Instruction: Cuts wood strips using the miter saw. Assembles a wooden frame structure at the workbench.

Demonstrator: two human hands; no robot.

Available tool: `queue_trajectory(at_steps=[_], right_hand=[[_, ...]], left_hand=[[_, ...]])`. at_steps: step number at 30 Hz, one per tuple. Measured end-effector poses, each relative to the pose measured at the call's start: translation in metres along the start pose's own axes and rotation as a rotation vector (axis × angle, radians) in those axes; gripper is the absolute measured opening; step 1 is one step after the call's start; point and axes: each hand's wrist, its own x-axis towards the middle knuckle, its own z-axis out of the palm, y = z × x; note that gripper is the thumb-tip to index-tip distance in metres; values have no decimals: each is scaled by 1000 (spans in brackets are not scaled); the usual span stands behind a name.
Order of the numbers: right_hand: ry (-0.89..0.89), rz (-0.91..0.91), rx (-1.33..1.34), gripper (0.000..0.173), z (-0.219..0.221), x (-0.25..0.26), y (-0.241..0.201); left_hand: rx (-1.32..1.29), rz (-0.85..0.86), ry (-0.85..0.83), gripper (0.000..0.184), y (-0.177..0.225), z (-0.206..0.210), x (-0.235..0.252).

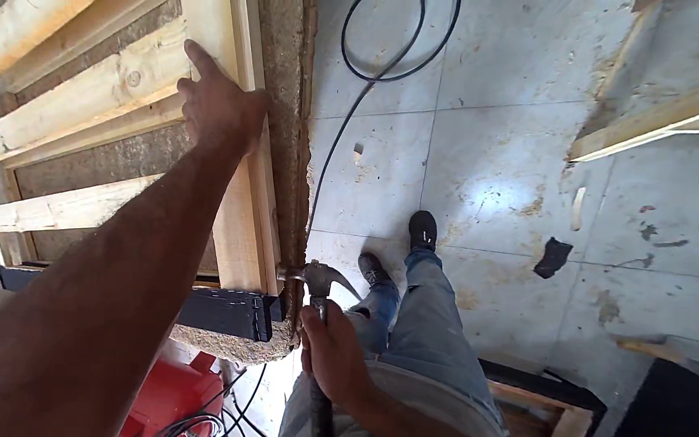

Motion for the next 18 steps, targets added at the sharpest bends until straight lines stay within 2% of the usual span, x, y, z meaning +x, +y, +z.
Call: queue_trajectory(at_steps=[5, 8, 10, 13, 15, 16, 18], right_hand=[[265, -304, 47, 23, -2, -7, 4], [107, -274, -349, 38, 2, -11, 21], [97, -354, -448, 41, -2, -14, 14], [302, -654, -122, 32, -8, -18, 4], [367, -764, -2, 30, -6, -14, 8], [371, -745, -58, 34, -3, -9, 18], [278, -515, -405, 39, 3, -4, 36]], left_hand=[[-30, 3, 6, 124, -2, 1, 1], [-22, 13, 3, 122, -3, 1, 0], [-25, 17, 4, 121, -4, 1, -1], [-6, 27, 10, 121, -3, 1, 1], [6, 24, 9, 121, -4, 2, 0], [6, 28, 10, 120, -4, 1, 0], [3, 48, 12, 118, -5, 1, -1]])
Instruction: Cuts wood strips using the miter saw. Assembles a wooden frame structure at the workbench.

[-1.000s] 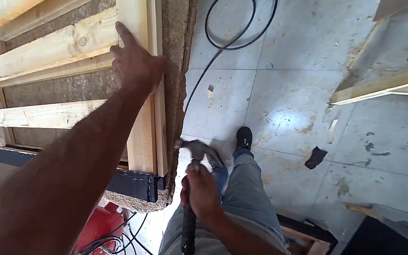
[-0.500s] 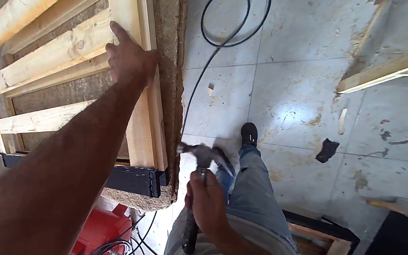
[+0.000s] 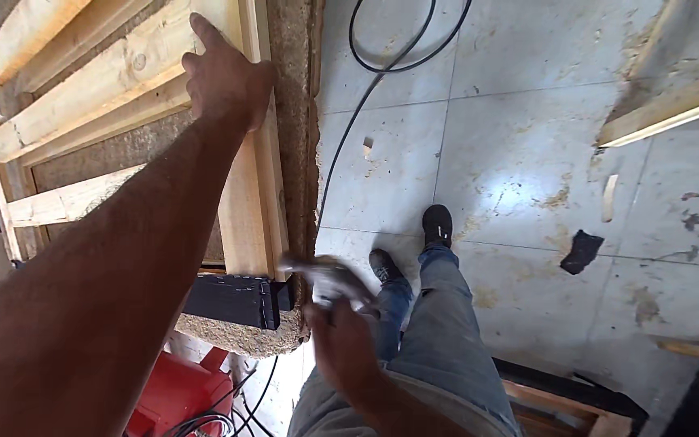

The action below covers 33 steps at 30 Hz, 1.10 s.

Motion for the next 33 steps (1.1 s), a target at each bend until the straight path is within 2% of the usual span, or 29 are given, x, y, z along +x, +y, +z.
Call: queue_trajectory(at_steps=[1, 2, 5, 8, 10, 13, 15, 17, 20, 23, 25, 29, 33], right_hand=[[-109, 86, -90, 38, -1, 2, 1], [-104, 92, -99, 37, -4, 4, 0], [146, -142, 206, 35, -19, 5, -5], [172, -179, 402, 34, -26, 4, -14], [80, -26, 430, 29, -22, 1, -9], [-96, 368, 463, 28, -8, 4, 2], [-212, 492, 451, 30, 1, 4, 15], [-238, 497, 476, 31, 5, 3, 21], [-179, 504, 510, 30, 8, 3, 18], [-238, 532, 484, 31, 8, 2, 19], [-196, 509, 480, 31, 9, 5, 19], [-258, 456, 385, 34, 5, 21, 15], [-170, 410, 390, 33, 7, 49, 5]], left_hand=[[-16, 12, 6, 117, -2, 0, -1], [-34, 25, 5, 116, -4, 0, -1], [-38, 24, 8, 116, -3, 1, 2], [-17, 4, 20, 115, -4, 1, 1], [-35, 3, 36, 116, -2, 2, 2], [-38, -5, 43, 116, -2, 4, 3], [-28, -12, 41, 117, -2, 4, 2], [-40, -7, 36, 117, 0, 3, 2], [-52, -7, 32, 116, -2, 4, 4], [-67, -5, 27, 116, -2, 4, 5], [-72, -2, 30, 116, -2, 5, 4], [-57, -13, 44, 115, -2, 5, 5], [-62, -22, 33, 115, 0, 4, 1]])
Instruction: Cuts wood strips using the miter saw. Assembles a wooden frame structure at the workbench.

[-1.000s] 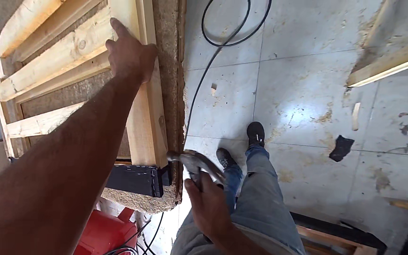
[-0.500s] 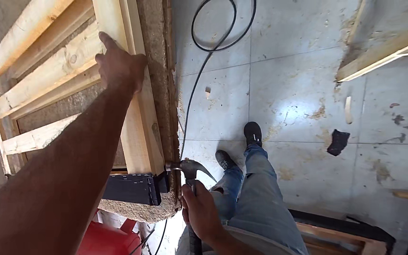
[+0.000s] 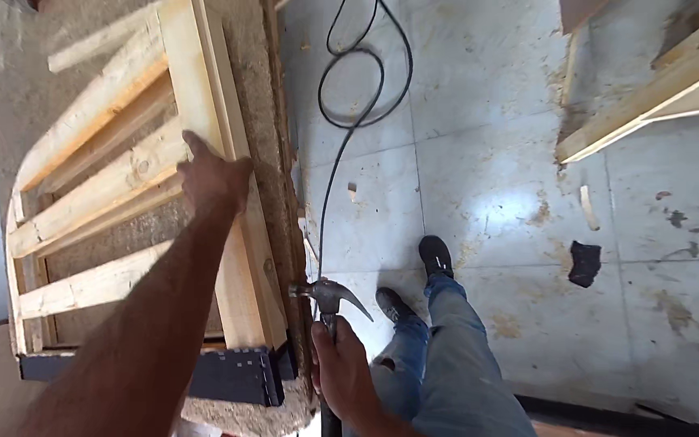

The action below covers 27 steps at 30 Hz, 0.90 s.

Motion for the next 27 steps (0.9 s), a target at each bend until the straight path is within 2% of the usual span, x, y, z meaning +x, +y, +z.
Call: queue_trajectory(at_steps=[3, 6, 9, 12, 16, 18, 22, 27], right_hand=[[-69, 79, -60, 38, -4, 17, -19], [41, 52, -48, 39, 1, 28, -32], [-29, 68, -179, 40, 2, 41, -50], [46, 10, -147, 37, 6, 56, -60], [-27, 61, -176, 40, 5, 77, -90], [30, 51, -101, 39, 8, 90, -101], [-59, 57, -126, 38, 10, 117, -137], [-49, -22, -114, 37, 13, 155, -197]], left_hand=[[4, -2, 16, 114, -2, 1, -1], [20, 2, 3, 112, -1, -1, -4], [31, -29, -24, 111, 0, -4, -8], [33, -37, -26, 109, 3, -5, -7], [30, -34, -30, 103, 4, -9, -8], [19, -22, -20, 98, 4, -9, -9], [27, -27, -12, 89, 5, -12, -9], [48, -23, -11, 86, 11, -15, -13]])
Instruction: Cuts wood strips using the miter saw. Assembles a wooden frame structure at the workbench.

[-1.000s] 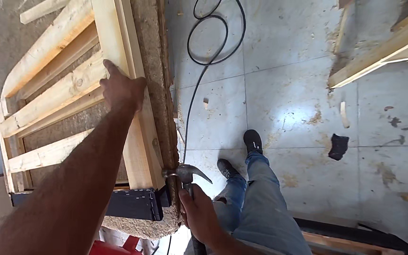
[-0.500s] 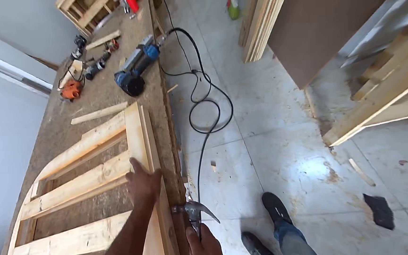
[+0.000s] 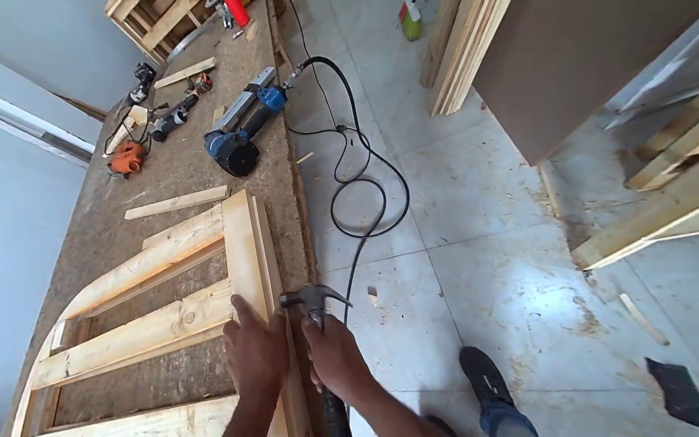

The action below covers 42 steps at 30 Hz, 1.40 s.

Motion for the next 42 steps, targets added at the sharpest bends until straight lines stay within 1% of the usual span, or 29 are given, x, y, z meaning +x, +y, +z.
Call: queue_trajectory(at_steps=[2, 4, 8, 11, 13, 16, 19, 22, 24, 27, 29, 32, 36, 42], right_hand=[[14, -5, -7, 37, -1, 21, -23], [81, -30, 10, 36, 2, 43, -39], [34, -59, -44, 42, -3, 88, -68], [130, -86, 14, 41, 2, 117, -86], [105, -85, -16, 40, 3, 127, -100], [152, -110, 25, 39, 6, 136, -118], [151, -123, -2, 38, 9, 149, -133], [152, -123, 57, 41, 10, 160, -142], [136, -96, 27, 39, 10, 164, -145], [133, -90, 17, 40, 9, 161, -138], [144, -101, -40, 39, 9, 153, -131], [84, -64, -127, 40, 0, 130, -122], [46, -33, -182, 43, -2, 82, -78], [-22, 45, -190, 38, -1, 28, -22]], left_hand=[[0, 0, 0, 86, 0, 0, 0], [-7, -2, 1, 88, 0, 0, 0], [-6, 1, 7, 87, -1, 1, 2], [-1, -1, 18, 87, -2, 2, 2], [-9, -2, 19, 87, -2, 3, 3], [-25, 2, 10, 87, -1, 2, 2], [-27, -2, 15, 86, -2, 3, 4], [-24, -8, 16, 86, -2, 4, 4], [-23, -8, 14, 86, -1, 4, 5], [-27, -1, 20, 86, -2, 4, 3], [-21, 3, 24, 86, -1, 4, 4], [-5, -8, 17, 84, 0, 4, 4], [-2, -6, 18, 84, -4, 7, 4], [-12, 13, 22, 86, -13, 15, 3]])
